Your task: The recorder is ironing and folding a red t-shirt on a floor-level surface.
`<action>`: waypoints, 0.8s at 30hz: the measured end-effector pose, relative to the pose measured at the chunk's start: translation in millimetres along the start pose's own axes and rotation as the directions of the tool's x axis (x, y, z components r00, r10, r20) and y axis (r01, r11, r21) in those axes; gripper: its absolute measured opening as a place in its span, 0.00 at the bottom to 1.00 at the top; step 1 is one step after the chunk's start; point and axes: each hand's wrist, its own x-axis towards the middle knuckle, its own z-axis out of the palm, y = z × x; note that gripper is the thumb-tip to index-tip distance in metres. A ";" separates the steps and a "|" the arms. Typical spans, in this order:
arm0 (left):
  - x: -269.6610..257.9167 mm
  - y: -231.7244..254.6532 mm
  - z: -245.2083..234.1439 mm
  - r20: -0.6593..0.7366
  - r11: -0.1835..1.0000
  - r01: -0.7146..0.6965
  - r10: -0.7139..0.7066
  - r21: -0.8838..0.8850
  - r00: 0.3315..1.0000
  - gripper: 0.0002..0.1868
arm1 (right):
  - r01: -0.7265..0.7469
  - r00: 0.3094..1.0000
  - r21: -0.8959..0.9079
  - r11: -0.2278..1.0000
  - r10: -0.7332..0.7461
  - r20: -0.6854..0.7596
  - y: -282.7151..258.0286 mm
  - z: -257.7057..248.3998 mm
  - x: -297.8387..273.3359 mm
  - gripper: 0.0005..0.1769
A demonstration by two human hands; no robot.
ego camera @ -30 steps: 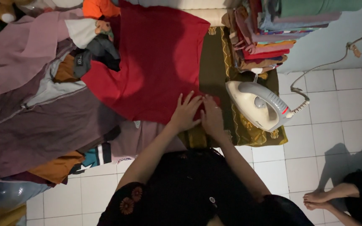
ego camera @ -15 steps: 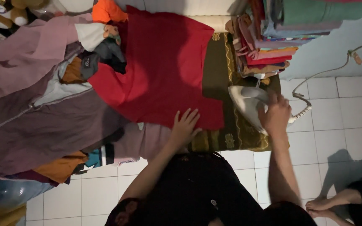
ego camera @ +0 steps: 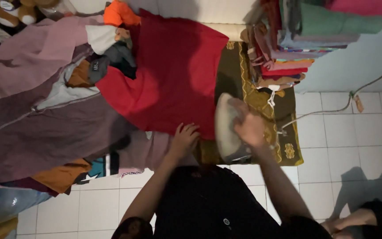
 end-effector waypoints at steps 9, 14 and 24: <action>-3.6 14.6 -8.9 -0.150 0.995 -0.002 -0.012 -0.095 0.989 0.11 | -0.237 0.966 -0.217 0.947 0.206 -0.155 6.5 36.3 50.0 0.28; -0.9 18.7 -20.7 -0.166 0.994 -0.004 -0.015 -0.113 0.986 0.11 | -0.295 0.955 -0.260 0.919 0.292 -0.051 -14.9 43.7 9.6 0.33; -4.1 12.8 -14.5 -0.103 0.986 0.030 -0.047 -0.161 0.994 0.20 | -0.328 0.942 -0.218 0.919 0.299 -0.156 12.2 58.8 30.5 0.33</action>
